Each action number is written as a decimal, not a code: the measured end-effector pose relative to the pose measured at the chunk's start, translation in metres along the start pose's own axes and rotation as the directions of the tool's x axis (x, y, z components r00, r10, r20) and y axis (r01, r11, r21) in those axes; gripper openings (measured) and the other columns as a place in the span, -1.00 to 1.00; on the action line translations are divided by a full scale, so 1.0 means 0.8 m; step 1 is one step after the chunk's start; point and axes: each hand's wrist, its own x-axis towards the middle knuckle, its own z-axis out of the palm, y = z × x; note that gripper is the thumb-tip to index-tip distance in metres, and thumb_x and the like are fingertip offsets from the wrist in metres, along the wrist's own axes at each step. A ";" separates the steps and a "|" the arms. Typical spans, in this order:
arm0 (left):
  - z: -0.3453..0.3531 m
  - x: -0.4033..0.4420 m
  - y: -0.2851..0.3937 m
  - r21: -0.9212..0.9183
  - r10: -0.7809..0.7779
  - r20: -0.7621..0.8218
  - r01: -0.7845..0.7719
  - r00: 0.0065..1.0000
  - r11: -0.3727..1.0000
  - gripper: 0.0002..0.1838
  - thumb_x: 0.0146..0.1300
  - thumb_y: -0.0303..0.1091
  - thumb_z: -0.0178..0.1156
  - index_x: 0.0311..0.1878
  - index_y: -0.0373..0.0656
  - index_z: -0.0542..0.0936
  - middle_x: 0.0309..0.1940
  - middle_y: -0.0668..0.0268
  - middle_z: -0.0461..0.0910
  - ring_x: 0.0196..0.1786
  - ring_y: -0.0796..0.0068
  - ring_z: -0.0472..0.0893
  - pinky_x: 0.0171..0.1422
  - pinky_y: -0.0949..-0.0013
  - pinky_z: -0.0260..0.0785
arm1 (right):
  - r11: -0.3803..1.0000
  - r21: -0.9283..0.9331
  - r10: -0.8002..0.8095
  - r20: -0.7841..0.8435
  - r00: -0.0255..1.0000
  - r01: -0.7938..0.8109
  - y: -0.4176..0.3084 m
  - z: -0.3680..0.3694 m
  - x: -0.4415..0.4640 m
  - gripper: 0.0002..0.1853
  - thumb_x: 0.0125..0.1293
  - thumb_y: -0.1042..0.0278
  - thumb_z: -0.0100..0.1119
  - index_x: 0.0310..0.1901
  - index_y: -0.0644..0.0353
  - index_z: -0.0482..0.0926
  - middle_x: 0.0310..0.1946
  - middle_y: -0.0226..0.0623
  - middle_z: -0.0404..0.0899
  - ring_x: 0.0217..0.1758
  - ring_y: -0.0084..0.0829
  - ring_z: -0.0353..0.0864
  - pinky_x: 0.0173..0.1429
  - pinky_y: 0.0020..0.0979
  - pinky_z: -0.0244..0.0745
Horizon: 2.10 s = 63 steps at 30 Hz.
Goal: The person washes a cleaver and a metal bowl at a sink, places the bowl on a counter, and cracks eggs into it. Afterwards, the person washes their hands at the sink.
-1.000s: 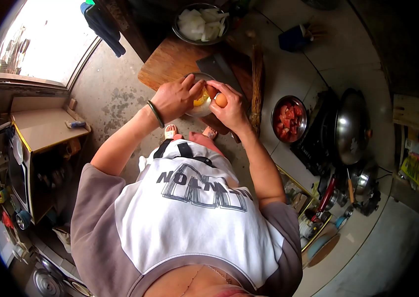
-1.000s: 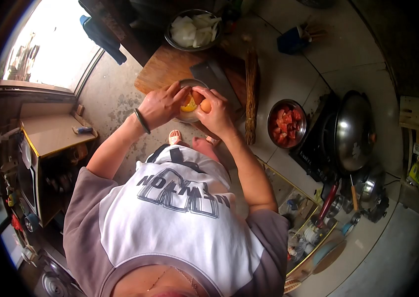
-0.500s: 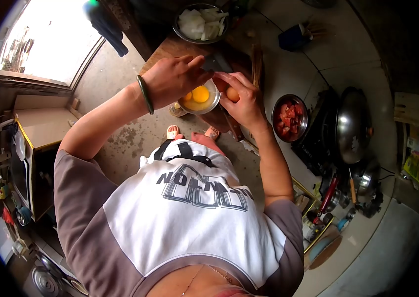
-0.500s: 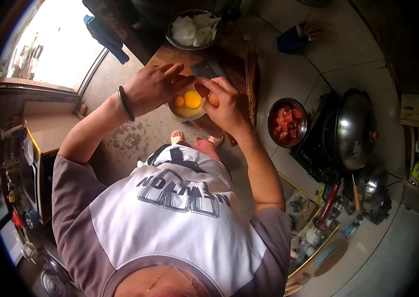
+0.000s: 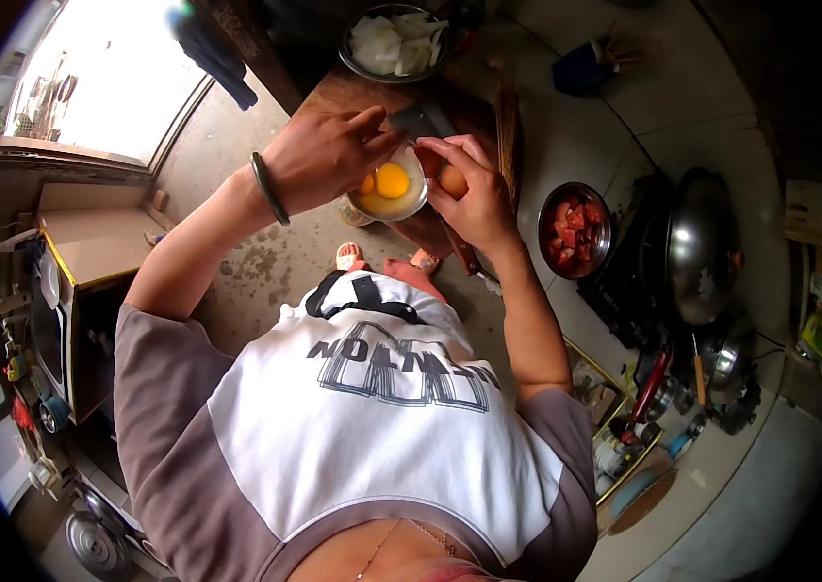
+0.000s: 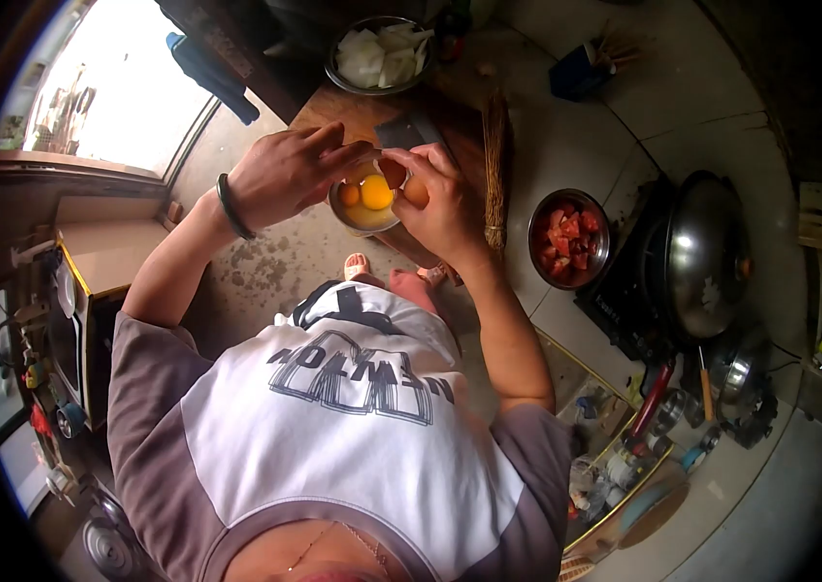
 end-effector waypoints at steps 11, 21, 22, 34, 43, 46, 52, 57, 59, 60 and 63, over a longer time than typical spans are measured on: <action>0.138 -0.030 0.023 -0.923 -0.462 -0.103 0.087 0.881 0.374 -0.41 0.26 -0.50 0.26 0.36 -0.19 0.37 -0.13 0.26 0.56 -0.15 0.55 0.62 -0.01 0.46 0.47 | 0.309 0.733 0.568 0.369 0.735 -0.606 0.057 0.094 -0.068 -0.54 0.24 0.52 0.22 0.20 0.25 0.47 -0.15 -0.46 0.59 -0.17 -0.71 0.55 -0.28 -0.62 0.44; 0.167 -0.052 0.023 -0.820 -0.029 0.071 0.075 0.997 0.567 -0.33 0.28 -0.25 0.29 0.40 -0.22 0.30 0.07 0.15 0.60 -0.02 0.34 0.65 -0.02 0.39 0.50 | 0.104 0.945 0.729 0.139 0.670 -0.310 -0.004 0.164 -0.151 -0.46 0.24 0.51 0.19 0.28 0.26 0.38 -0.03 -0.35 0.58 -0.16 -0.63 0.56 -0.14 -0.60 0.45; 0.166 -0.057 0.029 -0.805 0.027 0.151 0.108 0.988 0.583 -0.24 0.21 -0.12 0.34 0.41 -0.21 0.28 0.11 0.09 0.56 0.02 0.21 0.62 -0.03 0.35 0.49 | 0.046 0.971 0.773 0.115 0.624 -0.235 -0.015 0.175 -0.171 -0.43 0.23 0.49 0.20 0.30 0.24 0.36 -0.06 -0.35 0.58 -0.22 -0.63 0.54 -0.20 -0.58 0.42; 0.200 -0.094 0.197 -0.686 0.497 -0.089 -0.415 0.863 0.597 -0.52 0.17 -0.26 0.34 0.15 -0.17 0.53 -0.16 0.17 0.62 -0.31 0.19 0.59 -0.13 0.17 0.49 | 0.201 0.924 0.975 -0.222 0.026 0.325 -0.190 0.275 -0.535 -0.63 0.39 0.33 0.13 0.19 0.13 0.40 -0.10 -0.31 0.52 -0.17 -0.44 0.55 -0.12 -0.39 0.52; 0.217 -0.153 0.354 -0.684 0.763 -0.030 -0.570 0.645 0.455 -0.60 0.13 -0.43 0.31 0.08 -0.15 0.53 -0.05 0.18 0.57 -0.07 0.21 0.61 -0.07 0.25 0.49 | 0.466 0.570 0.859 -0.108 -0.501 0.676 -0.347 0.486 -0.826 -0.79 0.29 0.34 0.24 -0.07 -0.01 0.49 -0.40 -0.43 0.50 -0.35 -0.46 0.56 -0.41 -0.46 0.48; 0.208 -0.171 0.388 -0.688 0.808 -0.013 -0.591 0.589 0.421 -0.58 0.11 -0.46 0.31 0.07 -0.16 0.51 -0.01 0.17 0.56 -0.04 0.19 0.61 0.02 0.24 0.48 | 0.670 0.586 0.620 -0.103 -0.778 0.456 -0.390 0.487 -0.898 -0.70 0.34 0.21 0.19 0.08 -0.08 0.47 -0.44 -0.48 0.44 -0.45 -0.57 0.47 -0.47 -0.50 0.39; 0.216 -0.186 0.355 -0.562 0.756 -0.072 -0.652 0.651 0.508 -0.61 0.16 -0.32 0.30 0.07 -0.11 0.54 0.02 0.18 0.57 0.05 0.10 0.59 0.24 0.11 0.42 | 0.626 0.606 0.759 -0.328 -0.563 0.491 -0.318 0.498 -1.003 -0.81 0.35 0.30 0.22 -0.41 0.10 0.47 -0.60 -0.44 0.46 -0.55 -0.46 0.49 -0.49 -0.49 0.44; 0.182 -0.186 0.281 -0.520 0.562 -0.116 -0.532 0.819 0.668 -0.62 0.11 -0.28 0.32 0.01 -0.11 0.55 -0.06 0.23 0.56 -0.08 0.15 0.62 -0.04 0.20 0.53 | 0.437 0.893 0.868 -0.388 -0.310 0.106 -0.199 0.331 -0.766 -0.57 0.24 0.53 0.25 0.13 0.17 0.40 -0.11 -0.29 0.48 -0.13 -0.39 0.59 -0.03 -0.36 0.59; 0.175 -0.188 0.247 -0.563 0.459 -0.087 -0.424 0.884 0.710 -0.62 0.10 -0.29 0.33 0.01 -0.12 0.56 -0.08 0.23 0.56 -0.11 0.14 0.63 -0.06 0.20 0.53 | 0.470 0.862 0.879 -0.477 0.012 -0.187 -0.170 0.264 -0.646 -0.53 0.27 0.51 0.28 0.19 0.22 0.38 -0.07 -0.27 0.48 -0.07 -0.47 0.58 0.00 -0.44 0.58; 0.173 -0.189 0.229 -0.554 0.409 -0.100 -0.392 0.907 0.734 -0.63 0.09 -0.32 0.33 0.00 -0.13 0.56 -0.08 0.22 0.56 -0.10 0.13 0.63 -0.06 0.20 0.53 | 0.497 0.815 0.868 -0.475 0.147 -0.298 -0.158 0.234 -0.585 -0.51 0.28 0.50 0.28 0.21 0.25 0.36 -0.06 -0.26 0.48 -0.06 -0.49 0.57 0.02 -0.47 0.57; 0.170 -0.190 0.176 -0.562 0.286 -0.119 -0.302 0.951 0.770 -0.64 0.09 -0.39 0.32 -0.01 -0.16 0.57 -0.07 0.19 0.57 -0.08 0.10 0.63 -0.04 0.19 0.53 | 0.654 0.710 0.751 -0.570 0.333 -0.260 -0.114 0.190 -0.460 -0.53 0.29 0.50 0.27 0.20 0.29 0.38 -0.03 -0.25 0.50 -0.05 -0.46 0.59 0.02 -0.48 0.56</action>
